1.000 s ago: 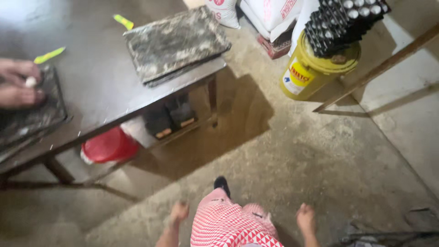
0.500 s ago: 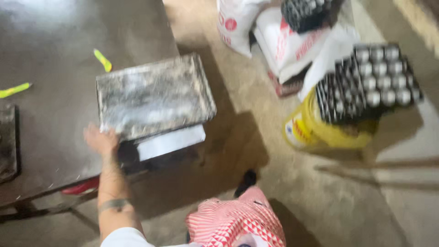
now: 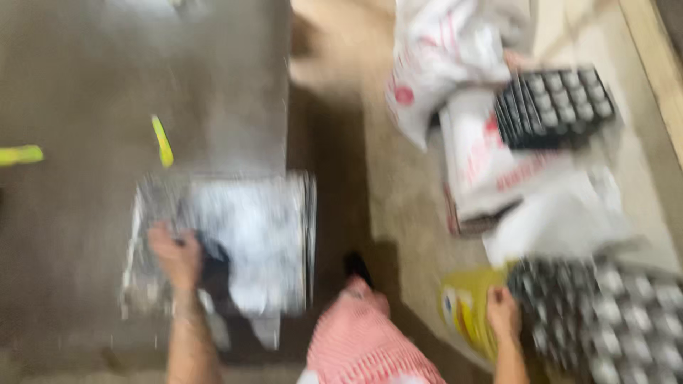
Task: The person shapes pieces of dough into small logs by rolling them on a table and places them onto metal baking trays.
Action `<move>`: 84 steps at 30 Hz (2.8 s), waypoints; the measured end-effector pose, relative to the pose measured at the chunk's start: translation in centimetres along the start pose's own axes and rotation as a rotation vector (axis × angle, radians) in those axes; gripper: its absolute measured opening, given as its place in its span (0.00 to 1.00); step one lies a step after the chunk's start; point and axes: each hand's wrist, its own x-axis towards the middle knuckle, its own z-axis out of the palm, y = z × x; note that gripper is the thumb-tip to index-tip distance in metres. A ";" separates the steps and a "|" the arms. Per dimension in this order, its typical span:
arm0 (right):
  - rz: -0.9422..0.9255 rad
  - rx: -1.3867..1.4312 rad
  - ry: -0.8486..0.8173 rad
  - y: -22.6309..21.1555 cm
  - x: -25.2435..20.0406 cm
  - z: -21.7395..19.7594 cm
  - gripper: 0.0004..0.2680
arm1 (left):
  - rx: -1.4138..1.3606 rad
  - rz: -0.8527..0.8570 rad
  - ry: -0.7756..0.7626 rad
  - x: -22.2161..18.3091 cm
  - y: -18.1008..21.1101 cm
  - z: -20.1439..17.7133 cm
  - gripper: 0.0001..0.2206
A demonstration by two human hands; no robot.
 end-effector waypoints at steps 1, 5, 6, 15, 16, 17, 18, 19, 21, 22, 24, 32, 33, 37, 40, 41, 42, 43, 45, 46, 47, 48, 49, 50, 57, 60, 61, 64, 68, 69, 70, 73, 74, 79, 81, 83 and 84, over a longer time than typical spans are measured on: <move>-0.014 -0.076 -0.021 -1.7 2.3 1.1 0.14 | -0.106 0.053 -0.065 0.7 2.3 1.5 0.24; -0.173 -0.164 -0.243 -9.0 8.9 4.9 0.15 | -0.168 0.189 -0.198 8.2 12.8 9.2 0.16; -0.251 -0.105 -0.292 -10.0 9.8 5.6 0.16 | -0.150 0.151 -0.311 9.7 14.6 10.7 0.13; -0.041 -0.444 -0.533 -16.0 22.6 9.3 0.17 | 0.107 0.127 -0.373 9.9 14.8 12.3 0.10; -0.039 -0.470 -0.567 -17.4 24.3 10.3 0.17 | 0.148 0.057 -0.426 10.4 14.7 12.4 0.10; -0.038 -0.509 -0.597 -18.1 25.9 9.8 0.17 | 0.180 -0.029 -0.490 9.7 15.4 12.5 0.10; -0.046 -0.549 -0.621 -19.0 27.8 9.1 0.17 | 0.186 -0.067 -0.499 8.7 16.5 12.2 0.10; -0.076 -0.546 -0.636 -21.8 31.1 10.4 0.17 | 0.191 -0.111 -0.444 9.3 17.1 12.3 0.10; -0.151 -0.564 -0.651 -26.4 36.2 11.9 0.17 | 0.205 -0.177 -0.384 10.8 18.6 13.4 0.10; -0.194 -0.584 -0.659 -28.1 38.2 12.4 0.17 | 0.219 -0.335 -0.377 11.1 19.6 14.0 0.09; -0.412 -0.640 -0.644 -33.8 44.0 14.6 0.17 | 0.235 -0.500 -0.361 12.8 21.0 16.4 0.10; -0.759 -0.248 -0.434 -61.9 55.4 21.7 0.16 | 0.523 -0.684 -0.269 14.7 28.3 27.8 0.35; -0.766 -0.229 -0.435 -64.5 54.0 23.7 0.16 | 0.524 -0.739 -0.248 15.7 28.0 28.2 0.33; -0.952 -0.005 -0.589 -71.5 46.5 29.3 0.12 | 0.513 -0.796 -0.145 16.7 26.8 29.1 0.31; -1.310 -0.005 -0.557 -76.8 40.8 32.4 0.10 | 0.511 -0.822 -0.121 16.3 26.7 29.3 0.30; -1.463 0.052 -0.564 -79.1 39.7 33.5 0.10 | 0.516 -0.832 -0.127 16.2 26.6 29.4 0.30; -1.503 0.033 -0.597 -81.5 39.0 34.8 0.10 | 0.529 -0.851 -0.144 16.1 26.5 29.5 0.30; -1.545 0.012 -0.633 -84.0 38.9 36.2 0.11 | 0.542 -0.875 -0.161 15.9 26.6 29.6 0.29; -1.713 0.041 -0.582 -89.7 39.0 40.1 0.18 | 0.483 -0.944 -0.052 16.1 26.2 29.7 0.30; -1.740 -0.016 -0.546 -92.7 39.4 42.3 0.22 | 0.419 -0.997 0.065 16.5 25.7 29.8 0.31; -1.769 -0.071 -0.517 -95.7 39.6 44.4 0.27 | 0.433 -1.020 0.067 16.9 25.0 29.6 0.31; -1.744 -0.103 -0.525 -98.7 39.8 46.5 0.30 | 0.430 -1.040 0.143 17.6 23.6 29.6 0.32; -1.717 -0.139 -0.537 -101.3 40.0 48.5 0.33 | 0.430 -1.061 0.216 18.2 22.1 29.5 0.33; -1.728 -0.147 -0.569 -103.6 39.9 50.4 0.33 | 0.436 -1.084 0.226 19.3 19.8 29.8 0.35; -1.696 -0.091 -0.389 -111.2 38.0 57.4 0.29 | 0.514 -1.654 0.185 28.5 4.1 27.4 0.40; -1.683 -0.056 -0.363 -111.6 37.6 57.3 0.26 | 0.434 -1.829 0.172 32.9 0.4 27.3 0.39; -1.661 -0.038 -0.373 -111.9 37.6 57.3 0.25 | 0.380 -1.792 0.181 34.4 -0.4 27.2 0.40; -1.593 0.070 -0.483 -111.7 37.8 57.0 0.21 | 0.307 -1.490 0.282 37.6 -0.1 30.8 0.41; -1.605 0.170 -0.478 -111.9 38.7 58.3 0.17 | 0.835 -1.178 -0.106 39.9 9.3 41.1 0.30; -1.564 0.136 -0.483 -111.4 39.3 58.8 0.15 | 0.953 -1.090 -0.262 40.0 13.7 43.2 0.33; -1.524 0.102 -0.487 -110.6 39.9 59.5 0.14 | 0.780 -1.057 -0.140 40.7 16.7 44.5 0.32; -1.115 0.324 -0.626 -109.8 40.0 60.9 0.10 | 0.534 -1.006 0.039 40.3 18.7 44.2 0.29; -1.126 0.329 -0.627 -108.6 39.2 61.1 0.10 | 0.464 -0.993 0.103 40.1 18.8 43.9 0.27; -0.948 0.570 -1.008 -92.8 30.8 55.5 0.11 | 0.175 -0.822 0.133 41.0 19.9 41.6 0.36; -1.315 0.213 -1.151 -86.6 28.5 51.1 0.11 | -0.041 -0.651 0.160 39.2 21.1 39.1 0.38; -1.544 0.364 -1.463 -83.0 25.6 47.7 0.09 | -0.413 -0.692 0.115 36.9 22.5 37.2 0.29; -1.566 0.347 -1.453 -83.1 24.6 46.2 0.09 | -0.430 -0.690 0.134 35.7 22.5 36.6 0.29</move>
